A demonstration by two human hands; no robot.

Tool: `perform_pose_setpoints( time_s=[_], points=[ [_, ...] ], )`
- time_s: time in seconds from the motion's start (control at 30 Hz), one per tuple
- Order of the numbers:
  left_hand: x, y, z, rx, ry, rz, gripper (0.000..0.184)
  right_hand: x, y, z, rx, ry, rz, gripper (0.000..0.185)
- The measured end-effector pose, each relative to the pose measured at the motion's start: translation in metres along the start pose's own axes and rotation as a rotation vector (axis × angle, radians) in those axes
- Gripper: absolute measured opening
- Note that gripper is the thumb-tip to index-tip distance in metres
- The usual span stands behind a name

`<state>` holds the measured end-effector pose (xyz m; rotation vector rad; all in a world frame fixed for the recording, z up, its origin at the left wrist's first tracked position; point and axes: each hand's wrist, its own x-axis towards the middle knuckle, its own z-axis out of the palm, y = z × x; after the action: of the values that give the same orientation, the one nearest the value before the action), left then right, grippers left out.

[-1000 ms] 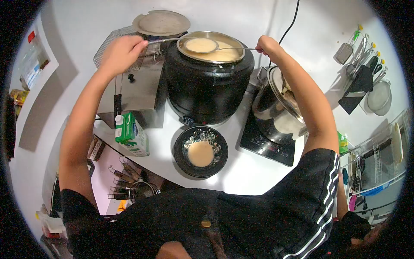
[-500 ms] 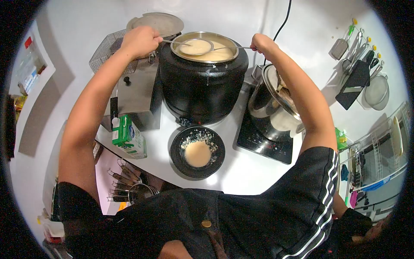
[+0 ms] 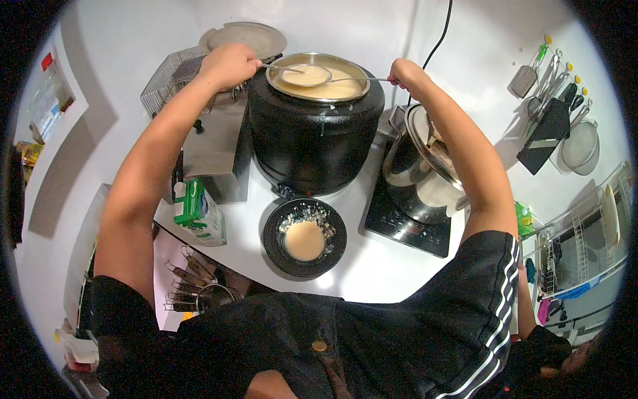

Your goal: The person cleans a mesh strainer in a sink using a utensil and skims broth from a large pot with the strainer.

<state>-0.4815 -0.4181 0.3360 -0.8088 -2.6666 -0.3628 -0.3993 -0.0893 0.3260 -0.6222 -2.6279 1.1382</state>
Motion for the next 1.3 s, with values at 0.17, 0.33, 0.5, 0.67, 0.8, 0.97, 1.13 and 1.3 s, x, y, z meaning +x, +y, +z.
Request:
perform_pose_setpoints(
  time_s=[0.17, 0.33, 0.5, 0.67, 0.8, 0.97, 1.13, 1.3],
  points=[
    [0.0, 0.0, 0.001, -0.022, -0.012, 0.041, 0.025, -0.004, -0.001, -0.002, -0.057, 0.02, -0.023, 0.016],
    [0.005, -0.003, 0.007, -0.009, -0.057, 0.123, 0.025, -0.005, 0.002, -0.002, -0.066, 0.045, -0.034, 0.016],
    [0.005, -0.001, 0.008, -0.058, -0.082, 0.039, 0.026, -0.006, 0.003, -0.001, -0.005, 0.062, -0.037, 0.015],
    [0.003, -0.004, 0.003, -0.021, -0.002, 0.036, 0.024, -0.002, 0.003, -0.003, -0.078, 0.063, -0.029, 0.016],
    [0.001, -0.011, 0.005, -0.064, 0.039, 0.01, 0.024, -0.007, 0.002, -0.002, -0.045, 0.069, -0.028, 0.016],
    [0.001, -0.014, 0.002, -0.084, -0.007, 0.104, 0.024, -0.003, 0.005, -0.001, -0.115, 0.079, -0.006, 0.016],
    [-0.003, -0.017, 0.001, -0.049, 0.07, 0.002, 0.025, -0.001, 0.009, -0.002, 0.004, 0.091, -0.009, 0.017],
    [-0.008, -0.013, -0.003, -0.055, -0.01, -0.008, 0.024, -0.002, 0.011, -0.005, -0.131, 0.09, -0.018, 0.018]
  ],
)
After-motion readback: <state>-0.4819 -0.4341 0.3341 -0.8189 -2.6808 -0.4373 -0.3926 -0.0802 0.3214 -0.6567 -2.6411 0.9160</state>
